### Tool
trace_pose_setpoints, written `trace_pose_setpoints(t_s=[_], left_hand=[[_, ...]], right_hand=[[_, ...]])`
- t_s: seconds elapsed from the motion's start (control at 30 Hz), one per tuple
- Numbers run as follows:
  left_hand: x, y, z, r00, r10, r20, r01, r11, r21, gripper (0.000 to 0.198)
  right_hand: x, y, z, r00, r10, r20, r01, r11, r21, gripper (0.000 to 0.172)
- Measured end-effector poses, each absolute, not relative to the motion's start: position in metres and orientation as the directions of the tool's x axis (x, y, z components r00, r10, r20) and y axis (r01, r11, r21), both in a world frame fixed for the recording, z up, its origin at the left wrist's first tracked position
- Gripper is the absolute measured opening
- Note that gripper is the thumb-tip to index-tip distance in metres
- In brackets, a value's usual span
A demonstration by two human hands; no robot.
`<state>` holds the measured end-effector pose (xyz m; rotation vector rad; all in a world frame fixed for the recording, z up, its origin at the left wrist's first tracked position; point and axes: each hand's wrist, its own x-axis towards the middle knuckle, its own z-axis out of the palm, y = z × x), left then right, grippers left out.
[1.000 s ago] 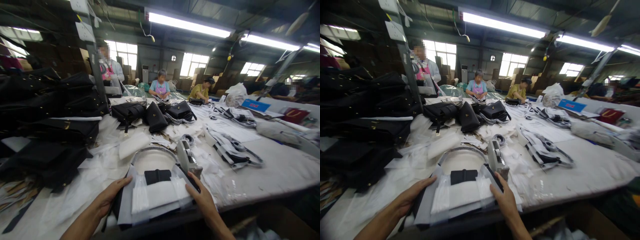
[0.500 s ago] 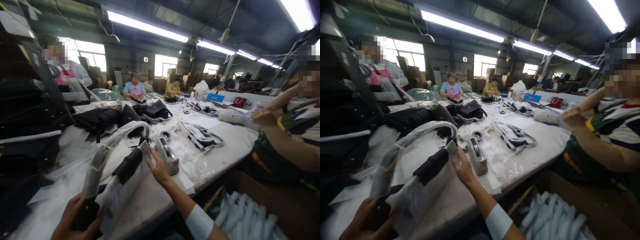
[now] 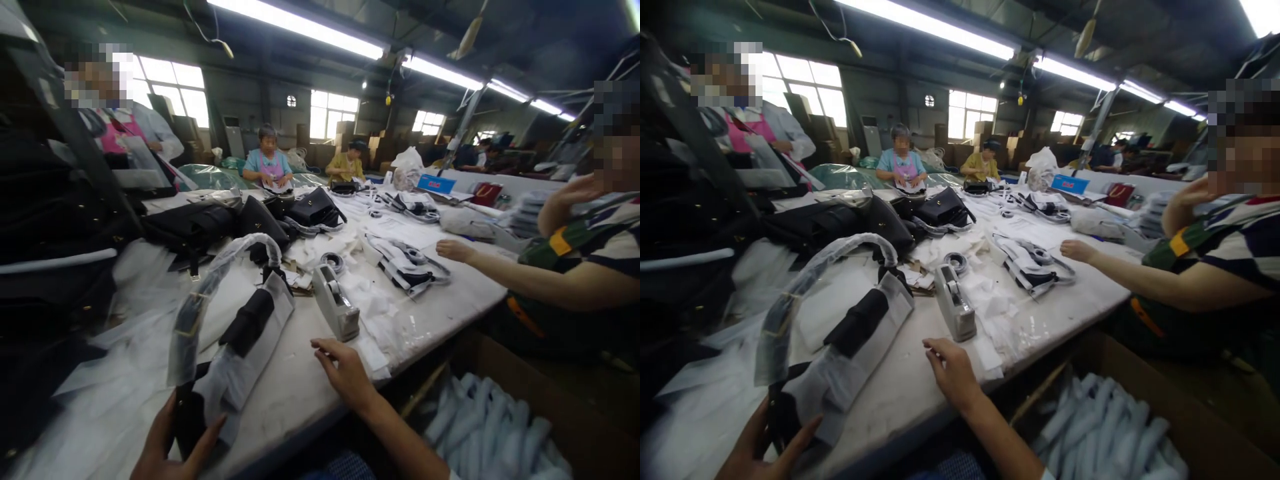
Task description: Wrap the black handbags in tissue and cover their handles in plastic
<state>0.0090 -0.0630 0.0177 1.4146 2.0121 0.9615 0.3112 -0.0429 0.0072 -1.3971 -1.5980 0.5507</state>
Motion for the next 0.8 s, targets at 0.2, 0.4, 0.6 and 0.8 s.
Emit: trace_pose_setpoints(t_s=[0.2,0.4,0.6,0.8], left_hand=[[0.001,-0.070,0.012,-0.327,0.944,0.040,0.537,0.150,0.830,0.075],[-0.021,-0.073,0.008,-0.168,0.971,0.171,0.453,-0.078,0.888,0.054],[-0.057,-0.054,0.027,-0.080,0.978,0.192,0.566,-0.114,0.816,0.033],[-0.121,0.013,0.036,-0.235,0.965,0.113,0.726,0.098,0.681,0.033]], right_hand=[[0.310,0.032,0.033,-0.032,0.903,0.428,0.605,0.358,-0.711,0.026],[0.282,0.079,0.038,0.081,0.918,0.388,0.511,0.296,-0.807,0.040],[0.270,0.056,0.030,0.205,0.931,0.301,0.555,0.143,-0.820,0.049],[0.264,0.008,0.009,0.176,0.924,0.339,0.619,0.164,-0.768,0.043]])
